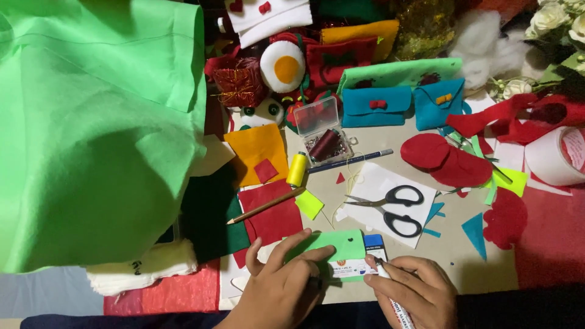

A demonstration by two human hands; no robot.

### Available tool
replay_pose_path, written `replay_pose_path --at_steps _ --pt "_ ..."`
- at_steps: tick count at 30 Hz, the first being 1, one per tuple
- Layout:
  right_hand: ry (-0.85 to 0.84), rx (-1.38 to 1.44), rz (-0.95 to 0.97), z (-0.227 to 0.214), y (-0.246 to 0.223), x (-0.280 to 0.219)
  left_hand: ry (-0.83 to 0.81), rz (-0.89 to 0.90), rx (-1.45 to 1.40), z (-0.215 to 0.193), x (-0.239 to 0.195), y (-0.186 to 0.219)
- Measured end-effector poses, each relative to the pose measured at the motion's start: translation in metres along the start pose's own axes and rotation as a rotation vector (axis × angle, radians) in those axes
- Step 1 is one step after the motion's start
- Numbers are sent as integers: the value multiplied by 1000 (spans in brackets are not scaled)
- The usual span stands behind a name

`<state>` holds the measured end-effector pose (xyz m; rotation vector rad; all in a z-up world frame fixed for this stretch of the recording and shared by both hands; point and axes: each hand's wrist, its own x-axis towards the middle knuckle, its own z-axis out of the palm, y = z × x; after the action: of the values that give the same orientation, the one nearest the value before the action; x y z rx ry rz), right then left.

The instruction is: The person trims a small green felt piece with scissors and marks it with a white marker as part of a pouch assembly task.

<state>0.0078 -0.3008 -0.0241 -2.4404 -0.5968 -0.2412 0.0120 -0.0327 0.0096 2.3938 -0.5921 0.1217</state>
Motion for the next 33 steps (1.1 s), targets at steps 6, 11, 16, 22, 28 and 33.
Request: replay_pose_path --at_steps 6,11,16,22,28,33 --pt "4 -7 -73 -5 -8 10 -15 0 31 1 -4 1" --pt "-10 24 -58 -11 -14 17 -34 29 50 0 -5 1" --pt "28 73 -38 -12 -19 24 63 108 130 1 -7 -1" --pt "41 2 -61 -17 -30 25 161 177 322 3 -11 6" --pt "-50 88 -153 -18 -37 29 60 223 228 -1 -13 7" --pt "-57 90 -166 -15 -35 25 0 164 -88 0 -11 3"
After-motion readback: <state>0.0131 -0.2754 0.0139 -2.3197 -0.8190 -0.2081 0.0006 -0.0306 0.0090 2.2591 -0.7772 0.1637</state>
